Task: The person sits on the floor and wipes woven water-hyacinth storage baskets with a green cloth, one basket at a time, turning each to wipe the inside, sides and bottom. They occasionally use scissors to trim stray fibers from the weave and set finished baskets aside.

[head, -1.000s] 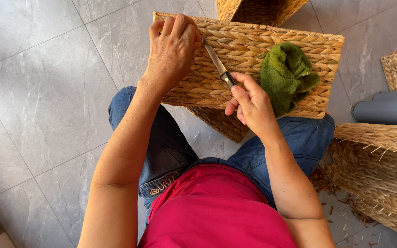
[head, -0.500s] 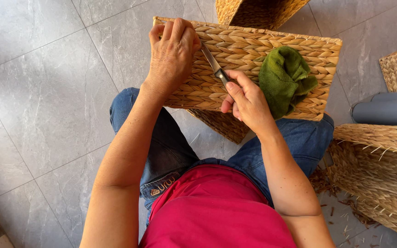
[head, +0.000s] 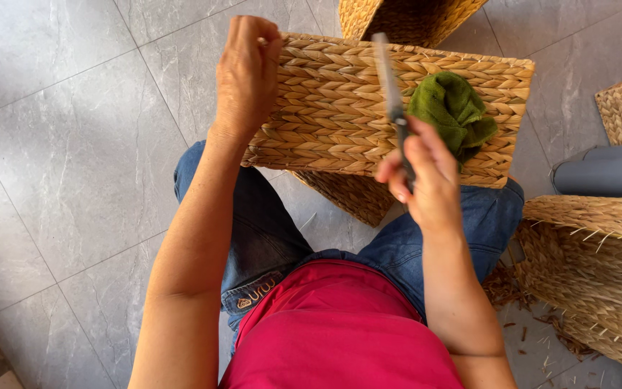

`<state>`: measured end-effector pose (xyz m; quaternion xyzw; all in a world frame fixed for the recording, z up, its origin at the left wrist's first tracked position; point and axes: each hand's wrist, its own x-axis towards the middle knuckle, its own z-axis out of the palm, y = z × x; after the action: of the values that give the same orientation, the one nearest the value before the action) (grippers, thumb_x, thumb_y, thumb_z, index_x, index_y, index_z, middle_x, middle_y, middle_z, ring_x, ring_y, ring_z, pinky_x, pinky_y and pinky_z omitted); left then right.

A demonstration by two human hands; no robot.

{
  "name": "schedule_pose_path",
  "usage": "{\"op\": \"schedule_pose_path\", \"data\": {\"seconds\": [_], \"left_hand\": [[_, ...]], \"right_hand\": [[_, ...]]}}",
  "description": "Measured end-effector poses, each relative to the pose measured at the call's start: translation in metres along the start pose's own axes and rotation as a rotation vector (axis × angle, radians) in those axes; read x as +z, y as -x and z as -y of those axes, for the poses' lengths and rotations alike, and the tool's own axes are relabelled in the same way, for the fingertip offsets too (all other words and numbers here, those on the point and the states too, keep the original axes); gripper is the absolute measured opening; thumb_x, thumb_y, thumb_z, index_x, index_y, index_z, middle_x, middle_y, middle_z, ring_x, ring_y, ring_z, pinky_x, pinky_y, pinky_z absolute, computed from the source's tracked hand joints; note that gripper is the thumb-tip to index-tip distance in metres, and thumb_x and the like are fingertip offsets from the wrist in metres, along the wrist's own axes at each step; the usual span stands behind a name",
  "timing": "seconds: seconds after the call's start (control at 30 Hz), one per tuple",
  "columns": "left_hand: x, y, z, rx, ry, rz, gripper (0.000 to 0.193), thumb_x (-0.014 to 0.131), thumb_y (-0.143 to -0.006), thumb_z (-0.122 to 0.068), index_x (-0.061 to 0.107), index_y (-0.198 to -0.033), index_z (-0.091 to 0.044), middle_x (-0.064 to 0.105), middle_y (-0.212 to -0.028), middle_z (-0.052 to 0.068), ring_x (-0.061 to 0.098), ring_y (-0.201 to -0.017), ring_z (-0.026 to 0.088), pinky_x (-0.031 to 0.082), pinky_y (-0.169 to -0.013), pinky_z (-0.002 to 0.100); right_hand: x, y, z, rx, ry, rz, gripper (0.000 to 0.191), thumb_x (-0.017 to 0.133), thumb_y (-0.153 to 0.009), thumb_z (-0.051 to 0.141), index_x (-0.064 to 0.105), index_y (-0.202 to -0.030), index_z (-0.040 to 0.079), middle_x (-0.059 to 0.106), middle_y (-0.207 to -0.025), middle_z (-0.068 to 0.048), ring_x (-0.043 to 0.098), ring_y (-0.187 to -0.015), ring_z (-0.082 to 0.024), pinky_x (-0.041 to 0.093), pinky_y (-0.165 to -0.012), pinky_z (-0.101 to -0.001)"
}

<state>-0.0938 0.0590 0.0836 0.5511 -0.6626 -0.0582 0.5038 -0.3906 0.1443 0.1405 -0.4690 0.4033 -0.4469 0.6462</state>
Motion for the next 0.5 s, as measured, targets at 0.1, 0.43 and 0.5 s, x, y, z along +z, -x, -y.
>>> {"op": "schedule_pose_path", "data": {"seconds": [0.1, 0.43, 0.5], "left_hand": [[-0.002, 0.004, 0.014, -0.023, 0.1, -0.054, 0.005, 0.061, -0.11, -0.002, 0.055, -0.109, -0.003, 0.063, -0.117, 0.013, 0.071, -0.086, 0.019, 0.06, -0.073, 0.031], [0.022, -0.018, 0.091, -0.272, 0.359, 0.044, 0.009, 0.063, -0.111, -0.003, 0.055, -0.111, 0.001, 0.062, -0.104, 0.006, 0.075, -0.082, 0.018, 0.061, -0.063, 0.031], [0.022, -0.017, 0.11, -0.473, 0.383, 0.09, 0.009, 0.063, -0.113, -0.005, 0.056, -0.114, 0.001, 0.065, -0.103, 0.007, 0.074, -0.08, 0.017, 0.056, -0.061, 0.029]], "right_hand": [[-0.037, 0.036, 0.008, -0.149, -0.05, -0.126, 0.041, 0.049, -0.115, 0.028, 0.051, -0.148, 0.005, 0.066, -0.085, -0.015, 0.047, -0.054, -0.012, 0.037, -0.05, -0.0241], [-0.287, 0.134, 0.005, -0.41, 0.008, -0.993, 0.035, 0.055, -0.111, 0.014, 0.057, -0.146, 0.011, 0.067, -0.09, -0.009, 0.048, -0.06, -0.012, 0.036, -0.053, -0.026], [-0.348, 0.16, 0.004, -0.421, 0.131, -1.191, 0.034, 0.054, -0.109, 0.01, 0.059, -0.142, 0.012, 0.07, -0.092, -0.008, 0.05, -0.06, -0.01, 0.037, -0.051, -0.0257]]}}
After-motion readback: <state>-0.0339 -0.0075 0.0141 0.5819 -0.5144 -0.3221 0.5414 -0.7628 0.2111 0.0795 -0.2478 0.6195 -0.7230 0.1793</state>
